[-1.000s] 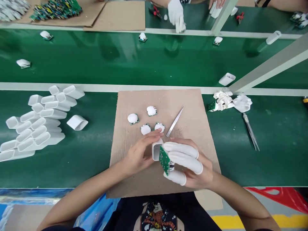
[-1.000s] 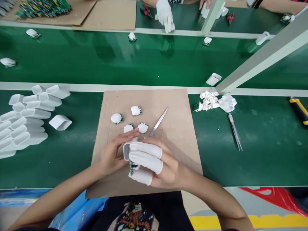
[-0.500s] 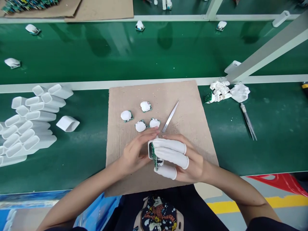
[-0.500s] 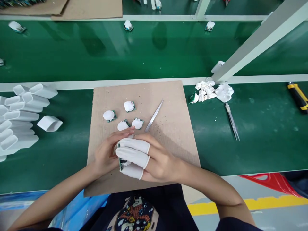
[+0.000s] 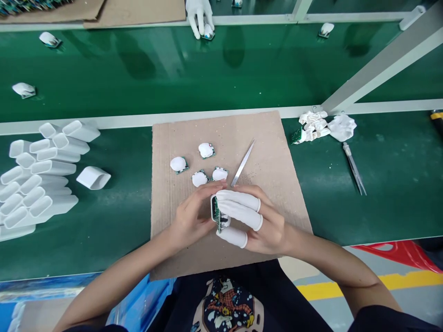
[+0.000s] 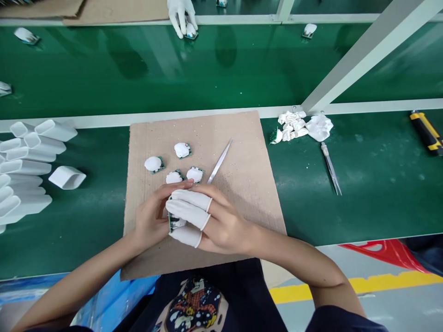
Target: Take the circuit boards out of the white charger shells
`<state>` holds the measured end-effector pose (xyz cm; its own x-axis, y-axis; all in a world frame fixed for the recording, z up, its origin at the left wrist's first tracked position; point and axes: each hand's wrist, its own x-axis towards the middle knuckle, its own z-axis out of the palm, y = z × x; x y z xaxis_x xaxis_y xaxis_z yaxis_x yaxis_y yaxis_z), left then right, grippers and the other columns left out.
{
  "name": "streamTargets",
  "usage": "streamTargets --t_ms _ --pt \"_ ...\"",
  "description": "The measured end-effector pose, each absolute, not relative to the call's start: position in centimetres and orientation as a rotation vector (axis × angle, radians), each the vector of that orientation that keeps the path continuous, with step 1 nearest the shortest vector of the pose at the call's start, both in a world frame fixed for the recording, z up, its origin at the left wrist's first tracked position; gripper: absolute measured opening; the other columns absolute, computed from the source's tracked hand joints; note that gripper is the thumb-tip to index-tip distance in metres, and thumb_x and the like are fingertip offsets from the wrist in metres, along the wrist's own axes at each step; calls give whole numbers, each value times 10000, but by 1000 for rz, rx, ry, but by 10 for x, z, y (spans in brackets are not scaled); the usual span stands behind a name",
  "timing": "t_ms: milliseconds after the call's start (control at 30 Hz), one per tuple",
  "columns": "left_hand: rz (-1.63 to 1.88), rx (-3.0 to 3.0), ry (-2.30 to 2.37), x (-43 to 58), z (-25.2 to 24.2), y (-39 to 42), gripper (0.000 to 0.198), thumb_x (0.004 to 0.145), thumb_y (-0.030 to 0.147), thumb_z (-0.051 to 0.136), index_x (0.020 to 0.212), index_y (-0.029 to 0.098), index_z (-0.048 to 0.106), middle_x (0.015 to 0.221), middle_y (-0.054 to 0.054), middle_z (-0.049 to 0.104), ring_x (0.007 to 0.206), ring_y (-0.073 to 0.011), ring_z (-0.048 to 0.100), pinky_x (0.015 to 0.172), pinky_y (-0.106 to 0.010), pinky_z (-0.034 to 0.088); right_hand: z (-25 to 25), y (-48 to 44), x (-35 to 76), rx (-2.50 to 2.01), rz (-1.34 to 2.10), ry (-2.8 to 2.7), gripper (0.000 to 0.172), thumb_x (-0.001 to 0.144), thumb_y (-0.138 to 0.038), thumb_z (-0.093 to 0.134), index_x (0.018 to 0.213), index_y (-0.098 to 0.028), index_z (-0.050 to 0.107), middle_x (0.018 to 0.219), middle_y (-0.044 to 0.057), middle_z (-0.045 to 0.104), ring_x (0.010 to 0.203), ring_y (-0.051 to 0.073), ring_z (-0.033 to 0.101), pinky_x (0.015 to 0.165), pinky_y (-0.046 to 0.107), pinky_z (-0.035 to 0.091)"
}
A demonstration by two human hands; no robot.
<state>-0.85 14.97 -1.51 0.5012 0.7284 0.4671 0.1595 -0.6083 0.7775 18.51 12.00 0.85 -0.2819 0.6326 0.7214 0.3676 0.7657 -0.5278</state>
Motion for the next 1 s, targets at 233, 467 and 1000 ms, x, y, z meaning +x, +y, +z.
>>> streamTargets --t_ms 233,467,1000 --pt "1003 1977 796 -8 -13 148 541 815 88 689 1305 209 497 1252 -108 648 1185 -215 642 1014 -349 561 7 122 182 -801 290 -1855 475 869 -236 699 1297 -100 546 1103 161 694 1162 272 599 909 431 606" --pt "967 2033 867 -7 -11 149 497 824 132 694 1279 209 510 1221 -80 662 1130 -196 661 971 -306 574 7 124 182 -822 342 -1860 493 870 -207 680 1331 -139 517 1127 145 691 1178 273 594 913 450 597" --pt "1002 2081 859 -10 -13 153 541 829 211 739 1333 235 547 1171 -87 692 1058 -229 678 875 -338 598 -1 132 194 -884 -75 -2244 355 895 -459 646 1103 -172 633 1206 143 615 1283 316 479 1082 519 461"
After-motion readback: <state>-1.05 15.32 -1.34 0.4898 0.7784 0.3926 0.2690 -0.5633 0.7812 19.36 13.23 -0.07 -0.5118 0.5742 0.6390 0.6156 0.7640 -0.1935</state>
